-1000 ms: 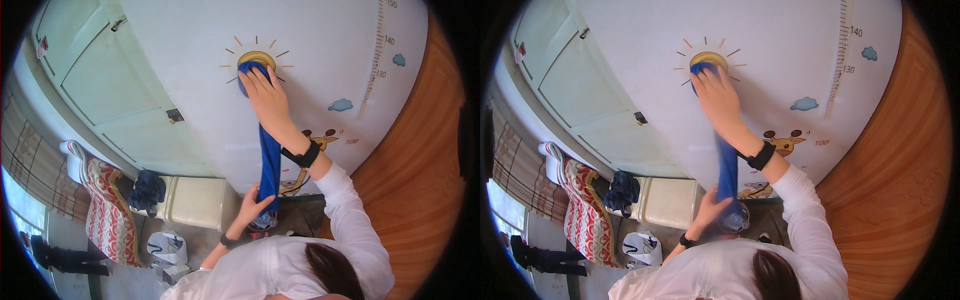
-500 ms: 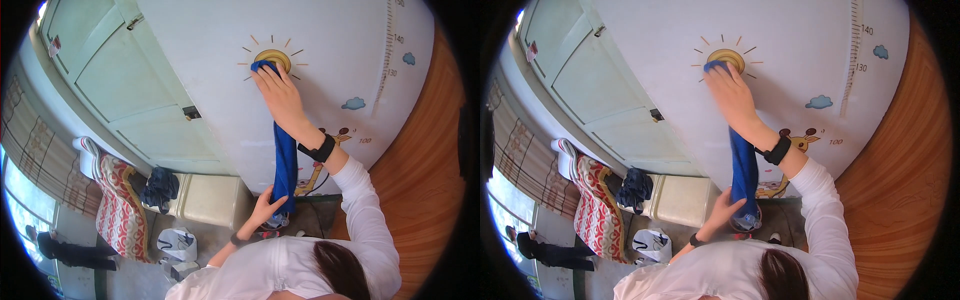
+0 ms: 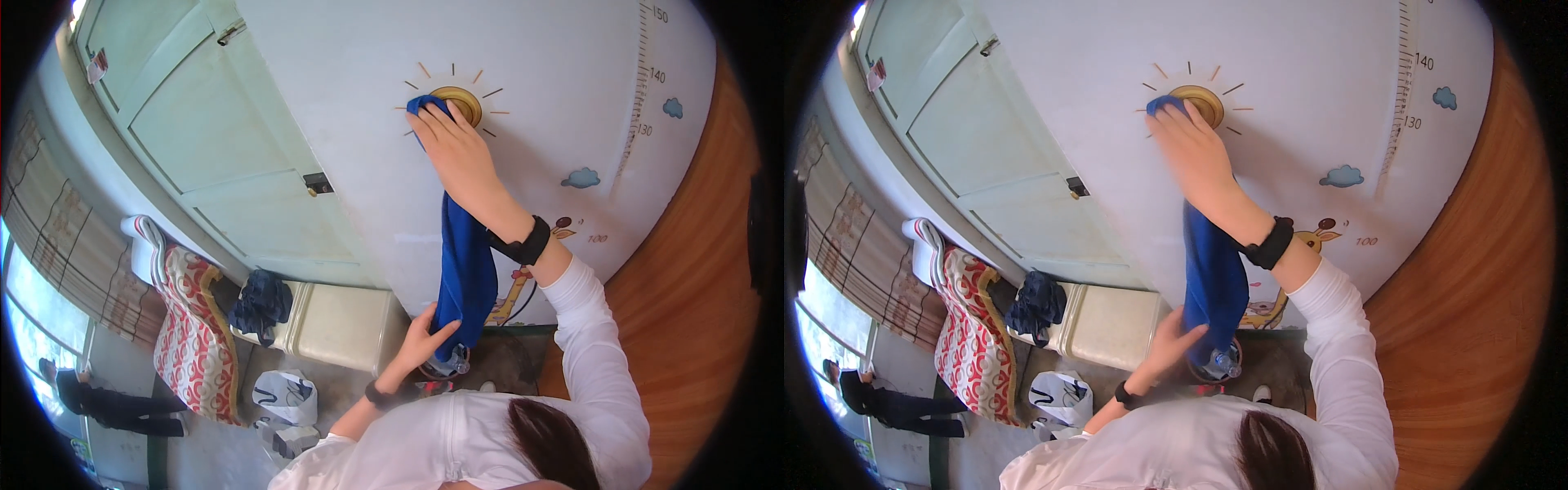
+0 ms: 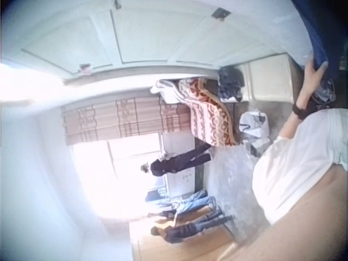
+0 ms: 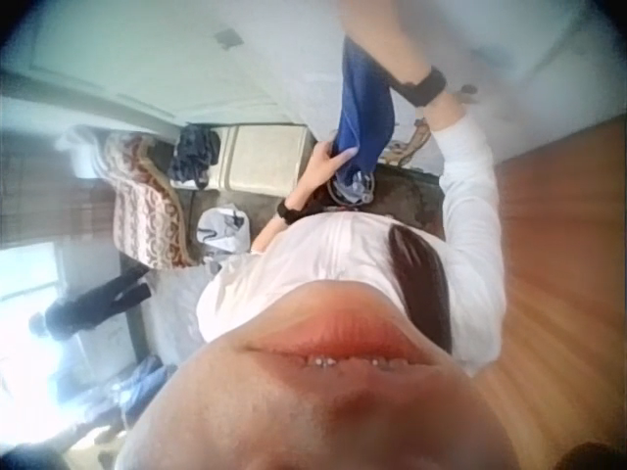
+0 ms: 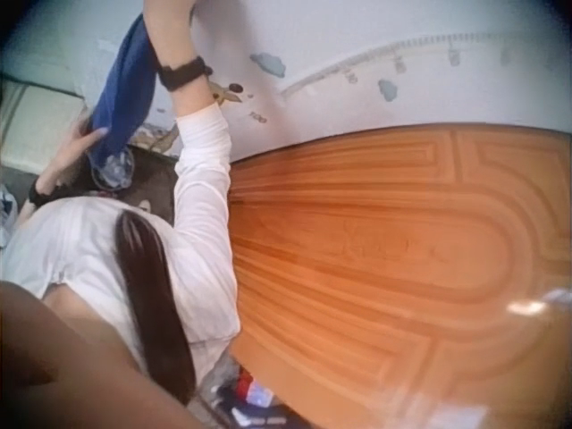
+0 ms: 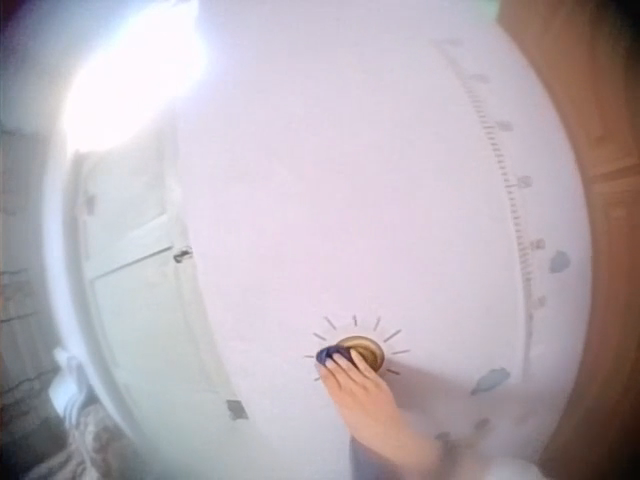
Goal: The person wipes a wooden door, a white wall with stickers, a door handle, and a black glass tabletop using a blue cloth.
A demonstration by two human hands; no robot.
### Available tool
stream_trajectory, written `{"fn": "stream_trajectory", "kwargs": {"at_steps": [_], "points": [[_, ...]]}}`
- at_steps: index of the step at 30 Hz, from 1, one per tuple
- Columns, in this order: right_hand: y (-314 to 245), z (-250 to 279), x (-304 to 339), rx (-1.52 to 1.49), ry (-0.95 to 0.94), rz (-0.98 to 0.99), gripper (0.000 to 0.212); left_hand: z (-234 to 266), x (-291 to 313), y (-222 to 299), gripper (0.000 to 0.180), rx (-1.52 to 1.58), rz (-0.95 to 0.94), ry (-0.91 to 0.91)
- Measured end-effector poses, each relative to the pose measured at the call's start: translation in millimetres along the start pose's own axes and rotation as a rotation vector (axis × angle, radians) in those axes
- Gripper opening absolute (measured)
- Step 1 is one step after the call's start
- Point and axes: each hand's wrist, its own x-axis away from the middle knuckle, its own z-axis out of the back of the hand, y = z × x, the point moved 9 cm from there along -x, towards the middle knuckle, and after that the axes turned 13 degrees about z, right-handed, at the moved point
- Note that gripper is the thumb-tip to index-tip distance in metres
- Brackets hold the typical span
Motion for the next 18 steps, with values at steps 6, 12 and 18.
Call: {"fn": "stream_trajectory", "kwargs": {"at_steps": [6, 12, 18], "points": [[-3.9, 8.8, 13.1, -0.022, -0.080, 0.045, 0.031, 5.2, -7.6, 27.2, 0.026, -0.009, -0.010, -0.006], [7.4, 10.4, -2.3, -0.028, -0.037, 0.046, 0.034, 42.0, -28.9, 77.4, 0.026, -0.017, -0.159, 0.213], [3.4, 3.6, 11.7, -0.073, -0.059, 0.029, 0.037, 78.8, -34.6, 139.9, 0.025, 0.166, -0.550, 0.395]]}}
